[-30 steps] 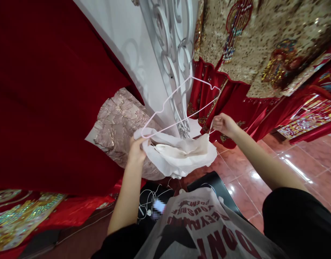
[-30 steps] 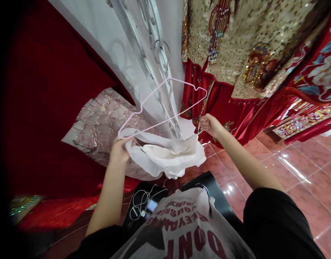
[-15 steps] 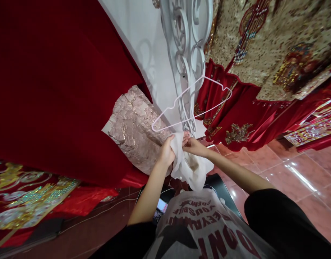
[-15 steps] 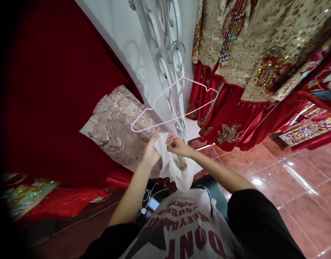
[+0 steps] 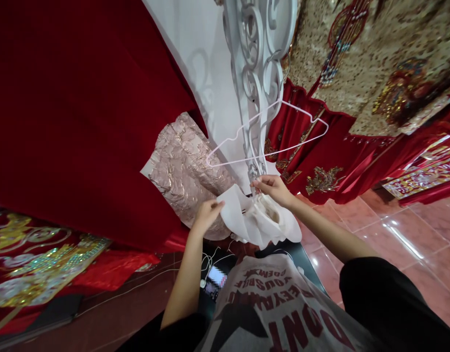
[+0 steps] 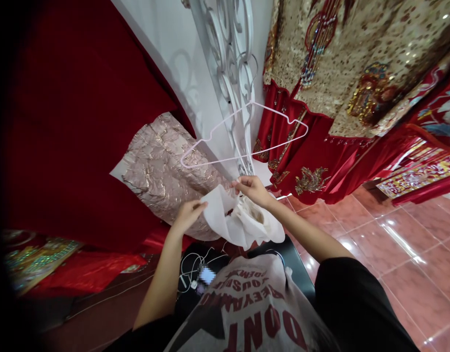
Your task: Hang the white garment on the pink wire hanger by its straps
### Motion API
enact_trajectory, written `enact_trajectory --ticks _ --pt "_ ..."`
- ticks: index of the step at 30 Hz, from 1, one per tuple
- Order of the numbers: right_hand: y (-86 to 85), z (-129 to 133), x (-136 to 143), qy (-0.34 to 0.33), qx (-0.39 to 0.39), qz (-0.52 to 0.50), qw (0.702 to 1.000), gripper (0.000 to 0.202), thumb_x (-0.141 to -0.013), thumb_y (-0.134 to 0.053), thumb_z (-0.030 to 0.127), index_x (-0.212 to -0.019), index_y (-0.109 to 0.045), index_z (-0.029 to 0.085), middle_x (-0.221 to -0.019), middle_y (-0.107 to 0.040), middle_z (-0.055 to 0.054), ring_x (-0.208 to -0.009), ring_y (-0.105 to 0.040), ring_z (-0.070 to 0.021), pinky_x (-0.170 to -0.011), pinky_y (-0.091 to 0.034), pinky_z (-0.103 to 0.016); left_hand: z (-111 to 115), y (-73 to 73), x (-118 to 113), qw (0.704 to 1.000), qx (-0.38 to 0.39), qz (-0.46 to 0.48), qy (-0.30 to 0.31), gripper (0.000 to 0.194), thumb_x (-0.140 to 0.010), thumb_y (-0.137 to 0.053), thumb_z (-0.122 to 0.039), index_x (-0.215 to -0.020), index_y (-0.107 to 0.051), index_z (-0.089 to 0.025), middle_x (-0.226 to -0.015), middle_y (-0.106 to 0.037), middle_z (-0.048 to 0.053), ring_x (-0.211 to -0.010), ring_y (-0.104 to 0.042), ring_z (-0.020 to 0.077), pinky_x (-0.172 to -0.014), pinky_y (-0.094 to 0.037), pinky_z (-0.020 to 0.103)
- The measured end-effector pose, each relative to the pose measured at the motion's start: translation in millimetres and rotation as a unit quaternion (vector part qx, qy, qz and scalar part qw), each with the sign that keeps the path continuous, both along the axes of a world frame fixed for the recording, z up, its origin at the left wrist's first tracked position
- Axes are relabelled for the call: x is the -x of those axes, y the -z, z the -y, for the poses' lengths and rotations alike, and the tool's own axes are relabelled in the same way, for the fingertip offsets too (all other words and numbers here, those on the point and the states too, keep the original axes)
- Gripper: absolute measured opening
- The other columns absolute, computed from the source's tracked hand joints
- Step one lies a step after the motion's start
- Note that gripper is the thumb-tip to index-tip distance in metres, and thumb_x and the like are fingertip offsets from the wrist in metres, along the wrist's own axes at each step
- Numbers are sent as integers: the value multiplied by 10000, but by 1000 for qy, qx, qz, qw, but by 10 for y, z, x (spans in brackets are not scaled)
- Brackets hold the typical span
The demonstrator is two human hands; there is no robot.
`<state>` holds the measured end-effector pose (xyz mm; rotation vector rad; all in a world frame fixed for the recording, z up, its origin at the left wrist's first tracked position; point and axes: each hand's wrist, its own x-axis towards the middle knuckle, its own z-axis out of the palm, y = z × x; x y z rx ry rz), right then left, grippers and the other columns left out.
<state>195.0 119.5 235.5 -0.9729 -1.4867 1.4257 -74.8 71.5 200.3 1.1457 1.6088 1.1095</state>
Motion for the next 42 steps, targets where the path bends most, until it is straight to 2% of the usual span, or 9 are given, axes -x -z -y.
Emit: enact_trajectory --ticks 3,8,12,17,24,31,36,39,42 --pt "-80 -23 67 -5 -11 -3 1000 555 -820 -804 713 -735 -742 168 -719 -697 -53 -627 -485 -117 -597 -379 -275 32 -80 -126 994 -105 -11 -11 208 -805 -832 -389 -876 -796 -197 -886 -801 85 -885 -751 260 -893 -581 357" --pt "-194 -16 191 -37 -36 -7 999 372 -826 -760 547 -749 -761 183 -745 -723 -53 -676 -543 -150 -659 -463 -291 -67 -296 -616 976 -139 94 135 214 -879 -811 -372 -1006 -834 -201 -1066 -832 99 -1062 -774 290 -1018 -569 378" --pt "-305 -25 167 -16 -136 93 986 248 -843 -622 343 -694 -741 184 -667 -646 -22 -640 -535 -145 -653 -435 -285 -191 -339 -755 969 -147 123 156 147 -894 -736 -286 -941 -840 -194 -833 -778 52 -843 -747 218 -867 -586 321" --pt "-389 -178 -67 91 -246 257 930 253 -898 -624 298 -780 -795 153 -655 -618 -22 -624 -502 -141 -657 -409 -293 -232 -449 -579 963 -60 236 114 265 -873 -741 -239 -1103 -854 -172 -673 -663 -16 -421 -448 76 -510 -479 240" --pt "-269 -545 -582 194 -289 301 888 523 -1073 -518 507 -1452 -692 191 -756 -665 -30 -746 -648 -214 -771 -505 -345 -426 -1004 -136 958 -137 249 -45 343 -860 -885 -225 -1195 -813 -206 -1242 -818 129 -791 -805 186 -540 -585 204" --pt "-205 -842 -638 166 -251 300 905 555 -1097 -480 658 -911 -727 196 -616 -564 -23 -686 -613 -191 -715 -505 -330 -671 -1247 -70 968 -143 202 -30 287 -1011 -629 -7 -1287 -707 -10 -1209 -791 100 -767 -802 102 -656 -600 186" --pt "-124 -832 -575 140 -247 175 943 609 -1024 -574 758 -750 -601 215 -580 -487 13 -631 -567 -150 -644 -469 -292 -979 -1178 -94 973 -197 119 -4 161 -1077 -630 -111 -955 -735 -124 -849 -743 25 -673 -779 101 -784 -679 256" --pt "-68 -814 -544 130 -231 141 954 626 -1018 -595 746 -695 -549 212 -564 -452 30 -599 -558 -123 -634 -458 -275 -1095 -1222 -58 966 -238 94 -14 181 -1081 -609 -74 -943 -684 -165 -822 -700 10 -843 -826 157 -953 -687 376" --pt "-30 -779 -518 140 -224 130 956 615 -1027 -614 705 -675 -537 206 -555 -447 39 -585 -557 -111 -640 -462 -269 -1097 -1329 -55 974 -223 12 29 227 -1064 -621 -64 -858 -652 -154 -791 -673 20 -805 -831 207 -901 -704 462"
